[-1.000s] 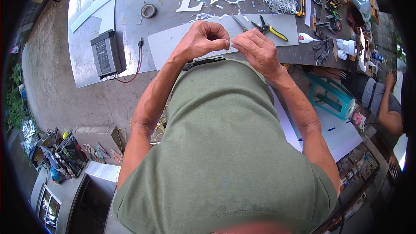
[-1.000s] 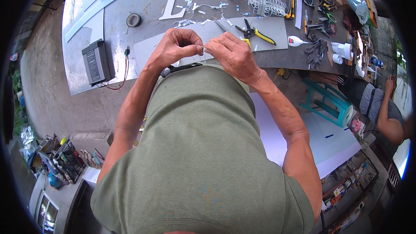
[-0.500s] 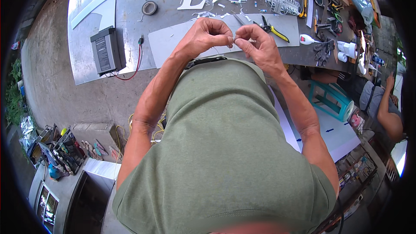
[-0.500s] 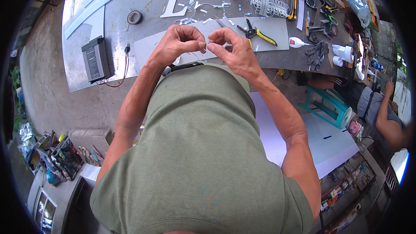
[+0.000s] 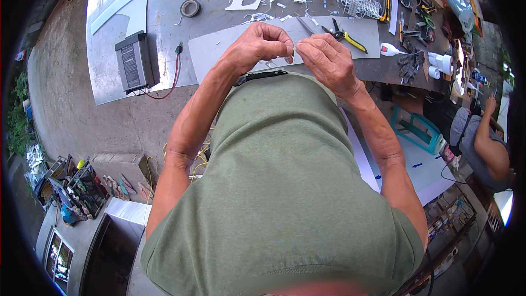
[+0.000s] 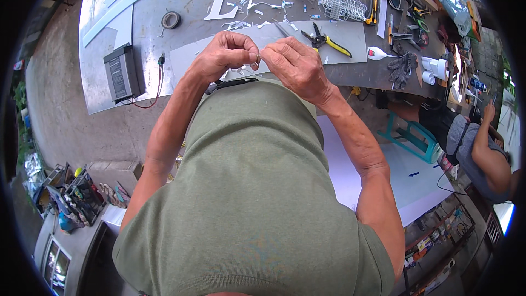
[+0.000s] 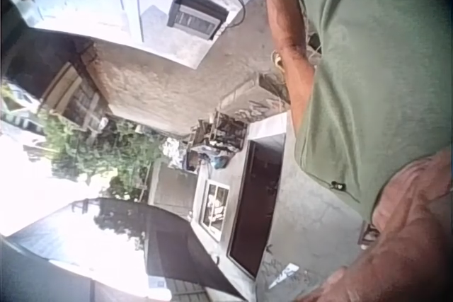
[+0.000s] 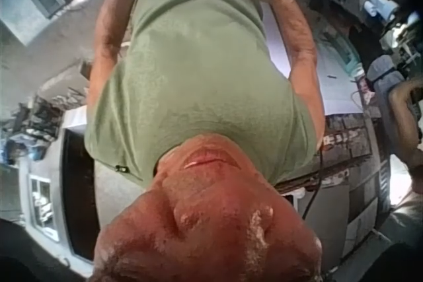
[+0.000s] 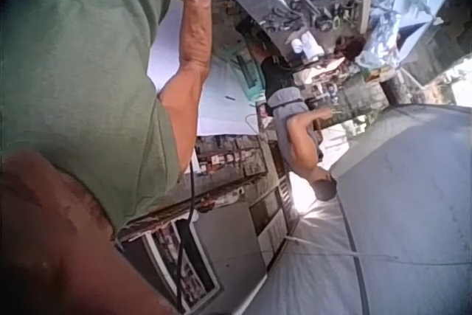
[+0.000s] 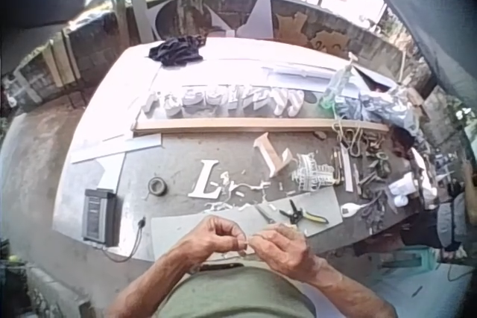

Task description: Preparing and connecting electrical wiring for acrylic sign letters on a worktable.

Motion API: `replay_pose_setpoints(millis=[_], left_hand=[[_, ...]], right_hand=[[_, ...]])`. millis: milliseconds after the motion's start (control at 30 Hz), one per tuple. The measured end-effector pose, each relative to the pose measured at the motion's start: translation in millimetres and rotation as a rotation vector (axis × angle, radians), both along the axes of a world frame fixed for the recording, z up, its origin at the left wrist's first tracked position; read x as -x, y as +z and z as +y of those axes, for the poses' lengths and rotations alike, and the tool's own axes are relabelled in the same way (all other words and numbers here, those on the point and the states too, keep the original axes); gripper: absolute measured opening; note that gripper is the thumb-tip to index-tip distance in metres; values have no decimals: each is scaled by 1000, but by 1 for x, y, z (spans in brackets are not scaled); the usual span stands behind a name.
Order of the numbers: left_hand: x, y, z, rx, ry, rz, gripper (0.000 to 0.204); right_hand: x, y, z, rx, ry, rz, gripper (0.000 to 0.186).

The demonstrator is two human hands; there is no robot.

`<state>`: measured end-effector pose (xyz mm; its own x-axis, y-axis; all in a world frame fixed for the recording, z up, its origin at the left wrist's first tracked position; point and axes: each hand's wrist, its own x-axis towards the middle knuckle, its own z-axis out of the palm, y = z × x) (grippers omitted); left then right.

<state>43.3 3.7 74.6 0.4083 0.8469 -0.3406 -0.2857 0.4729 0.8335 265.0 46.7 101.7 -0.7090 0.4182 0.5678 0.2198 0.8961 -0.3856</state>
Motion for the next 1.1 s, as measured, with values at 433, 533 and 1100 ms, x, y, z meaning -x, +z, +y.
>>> replay_pose_setpoints(millis=[433,533,1100], left_hand=[[-2,7,0,-183,31,248,8],[0,7,-1,-140,49,116,10],[-6,17,-2,-128,-17,174,10]], right_hand=[[-4,13,-5,1567,-190,88,16],[-3,12,-6,775,-129,8,19],[-4,11,-7,1589,-202,72,10]])
